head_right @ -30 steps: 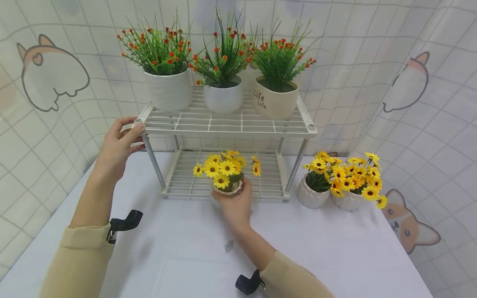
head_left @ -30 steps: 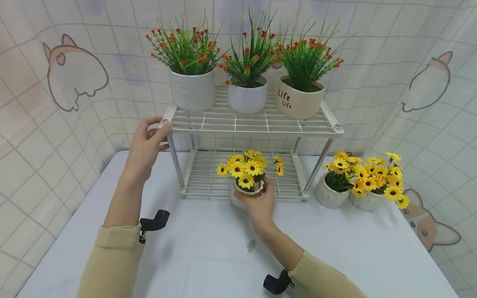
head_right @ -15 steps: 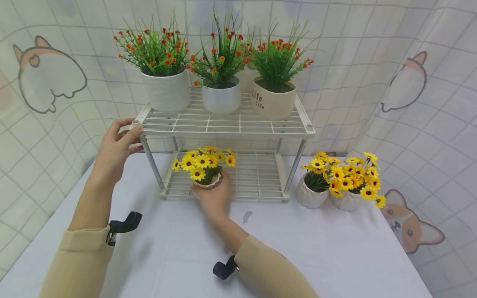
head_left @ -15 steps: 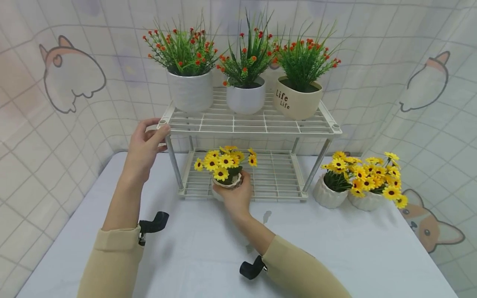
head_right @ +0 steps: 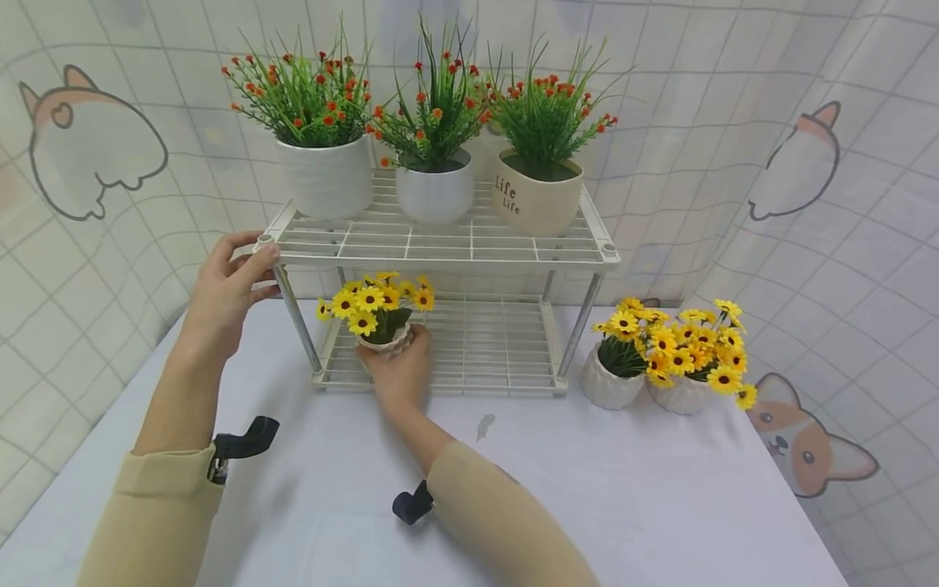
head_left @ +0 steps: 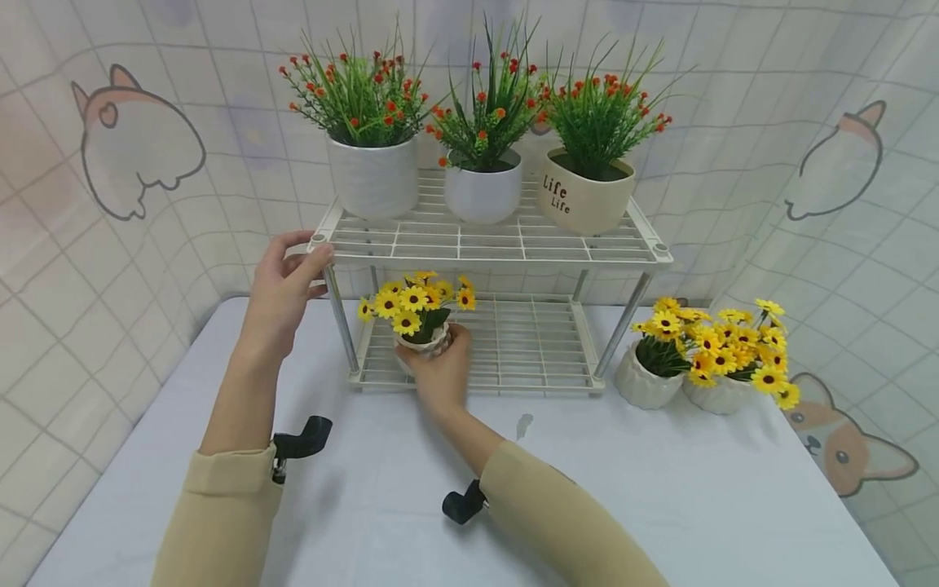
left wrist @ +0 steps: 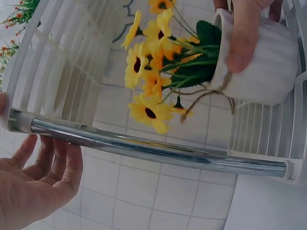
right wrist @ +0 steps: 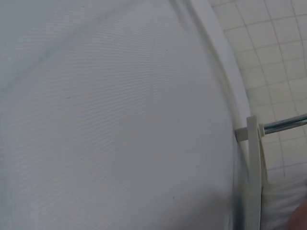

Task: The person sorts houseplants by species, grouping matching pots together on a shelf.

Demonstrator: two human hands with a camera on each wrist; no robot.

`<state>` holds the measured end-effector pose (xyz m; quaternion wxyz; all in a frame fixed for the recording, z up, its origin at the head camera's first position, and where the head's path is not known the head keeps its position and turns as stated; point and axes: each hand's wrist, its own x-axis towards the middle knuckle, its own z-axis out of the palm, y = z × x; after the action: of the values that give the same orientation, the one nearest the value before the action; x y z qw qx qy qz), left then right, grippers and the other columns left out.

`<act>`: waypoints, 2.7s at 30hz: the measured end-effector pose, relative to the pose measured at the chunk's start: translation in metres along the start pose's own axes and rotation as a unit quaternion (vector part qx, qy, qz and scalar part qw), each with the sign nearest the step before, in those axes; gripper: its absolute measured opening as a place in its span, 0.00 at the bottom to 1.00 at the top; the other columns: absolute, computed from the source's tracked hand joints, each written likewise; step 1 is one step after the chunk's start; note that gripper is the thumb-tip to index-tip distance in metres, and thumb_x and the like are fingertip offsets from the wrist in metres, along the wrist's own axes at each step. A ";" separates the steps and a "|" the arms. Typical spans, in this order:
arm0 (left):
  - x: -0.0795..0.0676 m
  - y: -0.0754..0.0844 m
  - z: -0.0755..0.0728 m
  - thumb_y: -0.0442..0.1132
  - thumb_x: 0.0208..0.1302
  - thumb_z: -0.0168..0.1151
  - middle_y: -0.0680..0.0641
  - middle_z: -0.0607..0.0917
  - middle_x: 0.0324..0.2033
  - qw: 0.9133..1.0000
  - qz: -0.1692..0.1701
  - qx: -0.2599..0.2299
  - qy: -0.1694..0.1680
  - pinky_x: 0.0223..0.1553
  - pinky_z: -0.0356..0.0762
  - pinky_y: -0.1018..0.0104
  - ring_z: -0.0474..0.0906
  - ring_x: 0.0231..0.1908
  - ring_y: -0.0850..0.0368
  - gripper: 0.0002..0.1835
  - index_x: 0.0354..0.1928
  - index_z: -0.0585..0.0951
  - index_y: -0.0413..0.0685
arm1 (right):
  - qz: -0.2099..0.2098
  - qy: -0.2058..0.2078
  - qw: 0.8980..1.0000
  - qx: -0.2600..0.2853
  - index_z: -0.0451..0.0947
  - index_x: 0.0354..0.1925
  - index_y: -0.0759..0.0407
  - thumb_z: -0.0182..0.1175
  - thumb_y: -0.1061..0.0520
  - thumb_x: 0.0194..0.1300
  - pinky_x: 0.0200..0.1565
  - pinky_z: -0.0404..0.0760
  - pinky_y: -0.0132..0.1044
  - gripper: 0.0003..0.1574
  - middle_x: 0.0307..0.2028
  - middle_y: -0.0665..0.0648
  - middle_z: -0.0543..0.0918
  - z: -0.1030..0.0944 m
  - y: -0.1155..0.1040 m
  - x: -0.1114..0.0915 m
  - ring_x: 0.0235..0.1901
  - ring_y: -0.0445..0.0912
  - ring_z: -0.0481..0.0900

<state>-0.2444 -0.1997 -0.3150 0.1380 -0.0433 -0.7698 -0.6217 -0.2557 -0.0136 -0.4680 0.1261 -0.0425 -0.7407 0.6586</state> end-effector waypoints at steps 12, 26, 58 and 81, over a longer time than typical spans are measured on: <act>0.000 0.000 0.002 0.56 0.76 0.57 0.40 0.77 0.60 1.000 -0.001 -0.009 0.001 0.61 0.74 0.50 0.75 0.56 0.51 0.34 0.75 0.63 0.49 | 0.005 0.003 0.996 -0.085 0.61 0.73 0.59 0.79 0.44 0.56 0.66 0.70 0.52 0.57 0.67 0.65 0.66 0.017 -0.004 0.008 0.66 0.58 0.69; 0.000 -0.001 0.003 0.56 0.76 0.57 0.41 0.77 0.59 1.000 -0.002 -0.007 0.006 0.62 0.73 0.49 0.76 0.56 0.50 0.33 0.75 0.64 0.50 | -0.048 -0.069 0.992 -0.093 0.62 0.70 0.68 0.76 0.57 0.59 0.68 0.69 0.49 0.49 0.65 0.67 0.70 0.001 -0.005 0.012 0.66 0.58 0.69; 0.000 -0.001 0.002 0.56 0.76 0.58 0.41 0.77 0.61 1.000 -0.011 -0.008 0.010 0.63 0.73 0.48 0.76 0.56 0.50 0.33 0.75 0.64 0.51 | -0.014 -0.198 0.979 -0.053 0.73 0.63 0.65 0.67 0.59 0.69 0.58 0.81 0.46 0.28 0.62 0.66 0.76 -0.092 0.001 -0.006 0.61 0.58 0.76; -0.001 0.000 0.002 0.57 0.76 0.57 0.40 0.78 0.60 1.000 -0.012 -0.005 0.007 0.63 0.73 0.49 0.76 0.56 0.51 0.33 0.75 0.64 0.51 | 0.036 -0.075 0.996 -0.044 0.68 0.63 0.69 0.62 0.64 0.73 0.47 0.80 0.28 0.25 0.58 0.66 0.75 -0.204 0.007 -0.018 0.54 0.52 0.75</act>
<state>-0.2441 -0.1980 -0.3159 0.1354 -0.0301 -0.7661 -0.6276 -0.1892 0.1800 -0.4568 0.0445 -0.0257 -0.7744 0.6306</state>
